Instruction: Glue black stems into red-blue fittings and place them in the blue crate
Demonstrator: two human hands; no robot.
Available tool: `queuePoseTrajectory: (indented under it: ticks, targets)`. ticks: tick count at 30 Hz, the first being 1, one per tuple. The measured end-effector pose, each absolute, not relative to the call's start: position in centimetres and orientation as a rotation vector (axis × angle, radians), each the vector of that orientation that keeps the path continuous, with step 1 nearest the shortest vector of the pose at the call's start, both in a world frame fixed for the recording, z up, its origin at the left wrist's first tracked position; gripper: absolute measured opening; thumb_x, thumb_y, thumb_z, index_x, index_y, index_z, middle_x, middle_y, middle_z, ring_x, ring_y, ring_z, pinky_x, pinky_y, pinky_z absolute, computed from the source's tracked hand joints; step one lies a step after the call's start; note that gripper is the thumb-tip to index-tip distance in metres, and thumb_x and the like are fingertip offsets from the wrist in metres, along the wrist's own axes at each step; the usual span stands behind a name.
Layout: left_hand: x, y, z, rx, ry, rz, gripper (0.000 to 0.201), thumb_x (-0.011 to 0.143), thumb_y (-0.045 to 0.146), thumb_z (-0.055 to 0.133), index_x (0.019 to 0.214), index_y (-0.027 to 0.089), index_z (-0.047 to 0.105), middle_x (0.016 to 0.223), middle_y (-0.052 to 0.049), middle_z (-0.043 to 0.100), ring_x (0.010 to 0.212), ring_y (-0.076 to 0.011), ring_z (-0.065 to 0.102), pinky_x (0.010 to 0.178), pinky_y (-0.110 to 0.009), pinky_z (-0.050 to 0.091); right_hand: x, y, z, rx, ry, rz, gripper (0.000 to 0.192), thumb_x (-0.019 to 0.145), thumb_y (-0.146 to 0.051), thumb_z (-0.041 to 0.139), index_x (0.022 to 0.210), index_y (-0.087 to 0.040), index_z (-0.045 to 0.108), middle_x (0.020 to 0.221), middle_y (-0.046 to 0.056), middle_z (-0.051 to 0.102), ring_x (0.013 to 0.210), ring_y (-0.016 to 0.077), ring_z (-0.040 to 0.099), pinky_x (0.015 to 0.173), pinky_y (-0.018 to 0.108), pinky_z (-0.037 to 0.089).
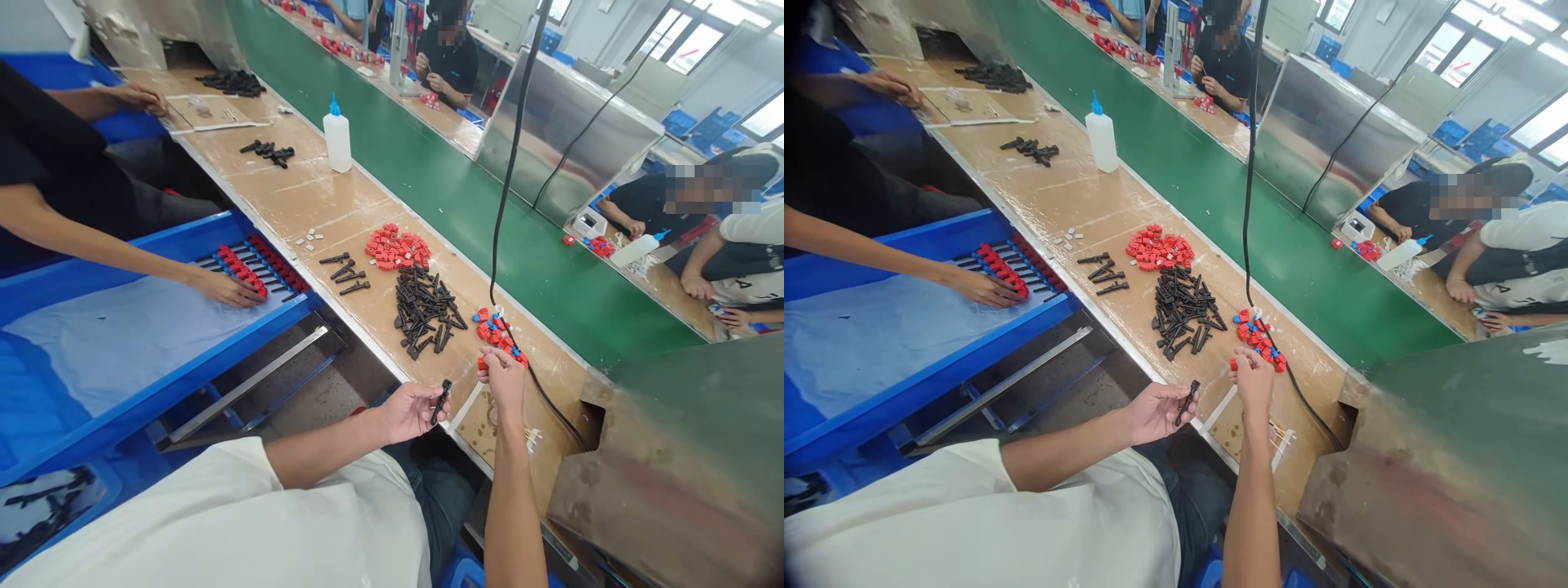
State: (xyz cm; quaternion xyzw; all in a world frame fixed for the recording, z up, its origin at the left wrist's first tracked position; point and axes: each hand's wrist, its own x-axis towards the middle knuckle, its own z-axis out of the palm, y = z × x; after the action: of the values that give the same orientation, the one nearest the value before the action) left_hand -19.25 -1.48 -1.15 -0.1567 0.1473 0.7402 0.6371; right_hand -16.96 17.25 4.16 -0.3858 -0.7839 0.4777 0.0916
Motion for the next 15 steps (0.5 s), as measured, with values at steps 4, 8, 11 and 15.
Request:
queuePoseTrajectory:
  ticks: [4,8,11,15]
  targets:
    - [-19.5,-1.7,-1.2,-0.341,0.323,1.694,0.01,0.087,0.011,0.059,0.086,0.005,0.066,0.068,-0.008,0.066,0.057,-0.0109,0.065,0.042,-0.011,0.043,-15.4,16.5,5.4,-1.053,-2.141,1.53,0.054,0.064,-0.05,0.06,0.1,-0.013,0.074,0.079,0.007,0.07,0.065,0.0182,0.066,0.06,0.029,0.052]
    - [-19.8,-1.6,-1.0,-0.337,0.303,1.705,0.009,0.087,0.011,0.06,0.086,0.005,0.067,0.068,-0.008,0.066,0.058,-0.0109,0.065,0.043,-0.011,0.044,-12.9,15.5,6.7,-0.889,-1.854,1.709,0.045,0.059,-0.041,0.074,0.097,-0.016,0.075,0.091,0.008,0.073,0.074,0.019,0.068,0.063,0.029,0.053]
    - [-20.0,-1.5,-0.7,-0.338,0.298,1.709,0.009,0.086,0.011,0.059,0.086,0.005,0.066,0.067,-0.008,0.066,0.057,-0.0111,0.065,0.043,-0.011,0.044,-10.6,14.6,7.5,-0.768,-1.674,1.79,0.045,0.058,-0.03,0.079,0.101,-0.02,0.075,0.092,0.007,0.075,0.083,0.0211,0.071,0.071,0.032,0.056]
    - [-20.0,-1.2,-0.6,-0.328,0.3,1.696,0.008,0.084,0.011,0.062,0.084,0.004,0.066,0.067,-0.008,0.066,0.056,-0.0113,0.065,0.041,-0.01,0.043,-7.4,14.1,8.0,-0.72,-1.581,1.711,0.039,0.058,-0.026,0.085,0.096,-0.022,0.074,0.085,0.007,0.075,0.078,0.0231,0.073,0.07,0.036,0.059]
